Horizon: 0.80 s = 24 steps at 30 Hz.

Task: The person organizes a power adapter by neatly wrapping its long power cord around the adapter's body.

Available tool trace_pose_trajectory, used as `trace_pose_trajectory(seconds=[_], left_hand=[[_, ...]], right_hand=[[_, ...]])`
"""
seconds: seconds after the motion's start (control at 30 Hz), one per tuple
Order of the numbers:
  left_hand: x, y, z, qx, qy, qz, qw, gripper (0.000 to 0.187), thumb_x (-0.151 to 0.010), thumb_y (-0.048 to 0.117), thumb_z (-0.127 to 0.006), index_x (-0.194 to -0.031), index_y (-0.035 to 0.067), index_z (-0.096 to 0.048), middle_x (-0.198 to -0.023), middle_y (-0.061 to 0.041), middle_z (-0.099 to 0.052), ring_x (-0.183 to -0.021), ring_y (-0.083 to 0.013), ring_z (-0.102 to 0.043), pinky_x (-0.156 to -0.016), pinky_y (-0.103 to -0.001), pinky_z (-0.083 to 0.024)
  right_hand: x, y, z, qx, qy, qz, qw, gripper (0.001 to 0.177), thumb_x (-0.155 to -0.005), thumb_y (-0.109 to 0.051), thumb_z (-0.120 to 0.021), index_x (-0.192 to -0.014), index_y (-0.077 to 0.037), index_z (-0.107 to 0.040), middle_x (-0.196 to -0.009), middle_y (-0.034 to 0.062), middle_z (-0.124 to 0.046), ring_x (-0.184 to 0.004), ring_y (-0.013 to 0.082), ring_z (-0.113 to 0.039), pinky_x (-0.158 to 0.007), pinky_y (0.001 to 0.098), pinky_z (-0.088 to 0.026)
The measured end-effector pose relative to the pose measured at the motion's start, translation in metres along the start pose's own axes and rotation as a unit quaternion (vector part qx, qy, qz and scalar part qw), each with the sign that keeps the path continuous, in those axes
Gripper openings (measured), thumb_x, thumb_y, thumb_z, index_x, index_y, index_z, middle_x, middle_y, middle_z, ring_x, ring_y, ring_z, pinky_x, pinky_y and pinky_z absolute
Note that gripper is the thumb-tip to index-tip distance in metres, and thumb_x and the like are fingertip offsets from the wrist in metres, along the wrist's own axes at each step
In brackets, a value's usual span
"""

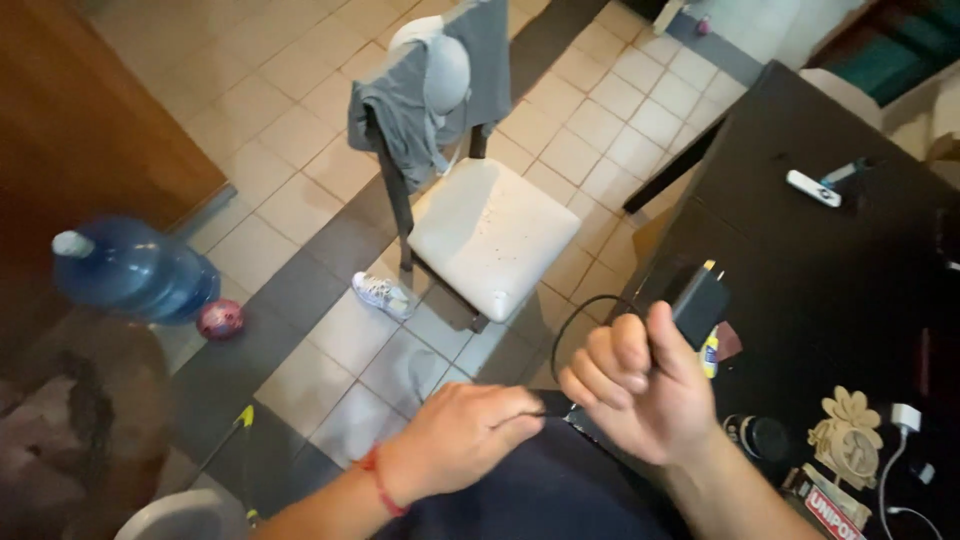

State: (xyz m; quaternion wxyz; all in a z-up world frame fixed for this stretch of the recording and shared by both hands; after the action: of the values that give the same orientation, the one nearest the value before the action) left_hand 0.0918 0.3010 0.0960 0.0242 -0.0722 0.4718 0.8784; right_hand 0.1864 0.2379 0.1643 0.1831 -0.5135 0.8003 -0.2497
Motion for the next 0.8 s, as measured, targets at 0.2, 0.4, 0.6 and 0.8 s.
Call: trace_pose_trajectory(seconds=[0.2,0.4,0.6,0.8], left_hand=[[0.059,-0.099,-0.03,0.024,-0.099,-0.039,0.994,0.043,-0.106,0.031,-0.032,-0.082,0.01,-0.061,-0.076,-0.008,-0.061,-0.071,-0.0268,-0.057,-0.067,-0.042,-0.043],[0.095,-0.189,-0.037,-0.231,-0.216,0.236,0.919,0.03,-0.101,0.048,-0.044,-0.095,0.028,-0.065,-0.074,0.001,-0.069,-0.065,-0.0235,-0.067,-0.058,-0.042,-0.054],[0.034,-0.113,0.052,0.032,0.193,0.235,0.952,0.044,-0.099,0.023,-0.056,-0.063,0.012,-0.033,-0.055,0.001,-0.032,-0.056,-0.0129,-0.029,-0.057,-0.033,-0.028],[0.017,0.03,0.056,-0.1,0.22,-0.219,0.945,0.008,-0.097,0.017,-0.065,-0.099,0.014,-0.073,-0.101,-0.001,-0.075,-0.077,-0.019,-0.069,-0.069,-0.033,-0.055]], right_hand=[[0.032,-0.045,0.001,0.006,-0.076,0.011,0.997,0.022,-0.107,-0.022,-0.045,-0.105,-0.007,-0.061,-0.056,-0.0091,-0.024,-0.044,0.006,-0.023,-0.047,0.0231,-0.026],[0.05,-0.035,0.021,0.164,-0.085,-0.026,0.982,0.039,-0.103,-0.034,-0.048,-0.084,-0.005,-0.067,-0.047,-0.0053,-0.025,-0.04,0.0134,-0.022,-0.041,0.0311,-0.027],[0.069,0.007,0.065,0.387,0.037,-0.053,0.92,0.042,-0.106,-0.037,-0.037,-0.104,0.0,-0.058,-0.051,0.0062,-0.043,-0.046,0.015,-0.041,-0.055,0.0276,-0.041],[0.063,0.038,0.086,0.237,0.234,-0.046,0.942,0.056,-0.093,-0.037,-0.051,-0.129,0.006,-0.055,-0.109,0.03,-0.072,-0.099,0.0386,-0.071,-0.083,0.0506,-0.061]])
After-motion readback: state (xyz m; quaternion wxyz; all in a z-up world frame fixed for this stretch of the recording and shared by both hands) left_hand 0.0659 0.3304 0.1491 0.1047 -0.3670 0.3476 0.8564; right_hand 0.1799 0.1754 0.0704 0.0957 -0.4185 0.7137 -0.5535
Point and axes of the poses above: each hand's wrist, its own x-axis away from the middle knuckle, its own z-axis out of the back of the hand, y = z × x, the point moved 8 cm from there along -x, towards the middle knuckle
